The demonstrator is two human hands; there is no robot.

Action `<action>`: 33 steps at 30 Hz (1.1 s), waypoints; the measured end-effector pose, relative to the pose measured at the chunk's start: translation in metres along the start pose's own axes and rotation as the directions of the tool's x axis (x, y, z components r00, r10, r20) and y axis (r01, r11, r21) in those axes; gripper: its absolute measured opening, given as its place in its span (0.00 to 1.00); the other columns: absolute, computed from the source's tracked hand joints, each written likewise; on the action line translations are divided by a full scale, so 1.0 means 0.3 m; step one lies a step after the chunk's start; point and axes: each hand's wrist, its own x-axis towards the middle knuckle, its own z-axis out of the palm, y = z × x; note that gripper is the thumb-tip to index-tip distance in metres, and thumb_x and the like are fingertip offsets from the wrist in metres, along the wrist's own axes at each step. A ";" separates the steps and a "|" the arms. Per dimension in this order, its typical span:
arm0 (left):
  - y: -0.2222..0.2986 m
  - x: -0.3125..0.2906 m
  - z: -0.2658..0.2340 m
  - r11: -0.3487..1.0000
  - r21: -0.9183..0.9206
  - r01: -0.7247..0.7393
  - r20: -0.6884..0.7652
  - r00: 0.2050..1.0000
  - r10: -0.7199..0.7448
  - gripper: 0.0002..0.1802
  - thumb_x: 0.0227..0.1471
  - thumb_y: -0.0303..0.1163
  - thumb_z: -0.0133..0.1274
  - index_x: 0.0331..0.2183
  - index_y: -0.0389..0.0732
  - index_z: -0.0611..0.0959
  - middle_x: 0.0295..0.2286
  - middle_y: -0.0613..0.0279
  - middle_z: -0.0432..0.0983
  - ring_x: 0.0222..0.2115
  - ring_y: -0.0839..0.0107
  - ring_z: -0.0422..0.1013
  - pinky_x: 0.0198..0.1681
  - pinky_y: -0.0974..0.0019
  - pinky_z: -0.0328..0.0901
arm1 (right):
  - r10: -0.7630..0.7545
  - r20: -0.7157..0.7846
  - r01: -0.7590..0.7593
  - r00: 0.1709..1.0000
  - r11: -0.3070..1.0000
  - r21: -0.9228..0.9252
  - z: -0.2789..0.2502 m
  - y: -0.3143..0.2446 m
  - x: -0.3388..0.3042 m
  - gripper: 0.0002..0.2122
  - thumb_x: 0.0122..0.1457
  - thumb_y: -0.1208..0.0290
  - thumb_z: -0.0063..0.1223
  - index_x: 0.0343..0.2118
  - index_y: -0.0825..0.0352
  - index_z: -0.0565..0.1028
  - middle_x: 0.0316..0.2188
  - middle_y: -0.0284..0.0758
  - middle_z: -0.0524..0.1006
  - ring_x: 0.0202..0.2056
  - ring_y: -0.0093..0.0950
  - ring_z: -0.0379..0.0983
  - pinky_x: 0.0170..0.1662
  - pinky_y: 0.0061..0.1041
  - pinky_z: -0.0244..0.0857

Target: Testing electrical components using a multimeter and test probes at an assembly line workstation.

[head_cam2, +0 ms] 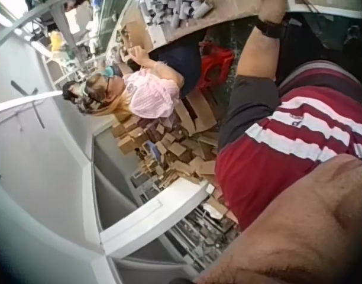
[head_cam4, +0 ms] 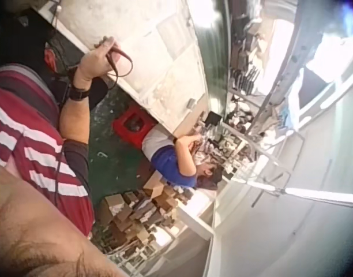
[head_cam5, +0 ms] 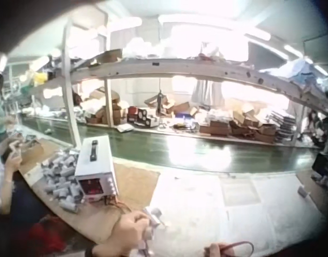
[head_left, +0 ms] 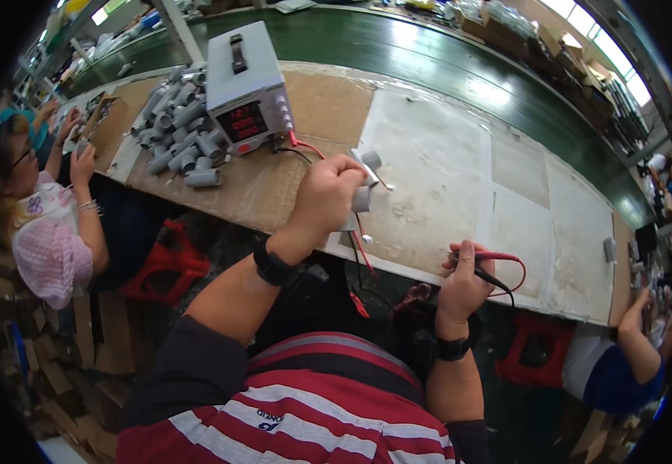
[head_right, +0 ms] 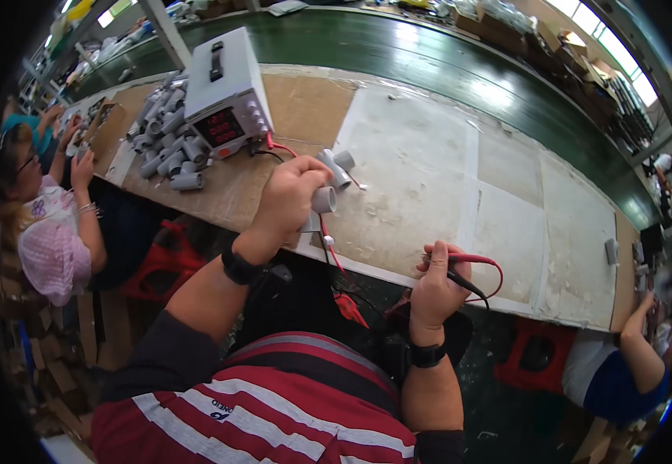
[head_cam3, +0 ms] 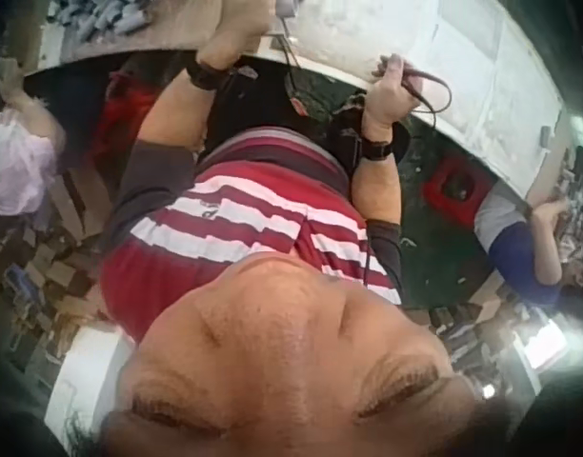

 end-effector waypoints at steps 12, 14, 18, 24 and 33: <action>0.043 0.074 0.039 0.604 0.796 -0.020 0.012 1.000 0.017 0.42 0.50 0.39 0.64 0.59 0.26 0.66 0.49 0.34 0.68 0.51 0.41 0.70 0.55 0.52 0.67 | -0.001 0.030 0.003 1.000 0.997 -0.071 -0.009 0.005 -0.020 0.07 0.67 0.70 0.55 0.37 0.69 0.76 0.28 0.33 0.79 0.23 0.19 0.70 0.27 0.18 0.65; 0.065 -0.013 0.026 0.736 0.648 -0.196 0.050 0.975 0.216 0.32 0.51 0.38 0.63 0.50 0.27 0.71 0.49 0.36 0.68 0.52 0.42 0.70 0.55 0.50 0.67 | 0.010 0.013 -0.008 1.000 0.996 -0.091 -0.005 0.004 -0.019 0.07 0.68 0.70 0.55 0.37 0.69 0.76 0.28 0.33 0.79 0.23 0.19 0.70 0.27 0.18 0.65; 0.110 -0.224 -0.198 0.665 0.647 -0.373 -0.082 0.833 0.547 0.34 0.51 0.39 0.64 0.54 0.30 0.73 0.47 0.41 0.72 0.48 0.46 0.72 0.53 0.53 0.67 | 0.021 -0.012 -0.022 1.000 0.996 -0.082 -0.006 -0.006 -0.010 0.07 0.68 0.68 0.54 0.37 0.67 0.76 0.28 0.33 0.79 0.23 0.19 0.69 0.27 0.18 0.64; -0.132 -0.223 -0.892 0.903 0.428 -0.043 -0.855 0.304 0.420 0.36 0.49 0.40 0.67 0.53 0.26 0.75 0.46 0.44 0.78 0.46 0.55 0.75 0.52 0.58 0.68 | 0.007 0.000 -0.007 1.000 0.990 -0.141 -0.017 0.001 -0.001 0.08 0.69 0.67 0.53 0.38 0.67 0.76 0.28 0.32 0.79 0.23 0.18 0.70 0.27 0.18 0.65; -0.264 -0.084 -1.547 0.856 0.058 0.514 -0.996 -0.030 0.086 0.44 0.51 0.54 0.61 0.55 0.25 0.74 0.51 0.36 0.75 0.52 0.44 0.72 0.57 0.53 0.65 | -0.005 -0.034 -0.003 0.999 0.978 -0.207 0.030 0.011 -0.033 0.09 0.69 0.65 0.53 0.37 0.66 0.76 0.28 0.31 0.79 0.24 0.18 0.70 0.27 0.18 0.65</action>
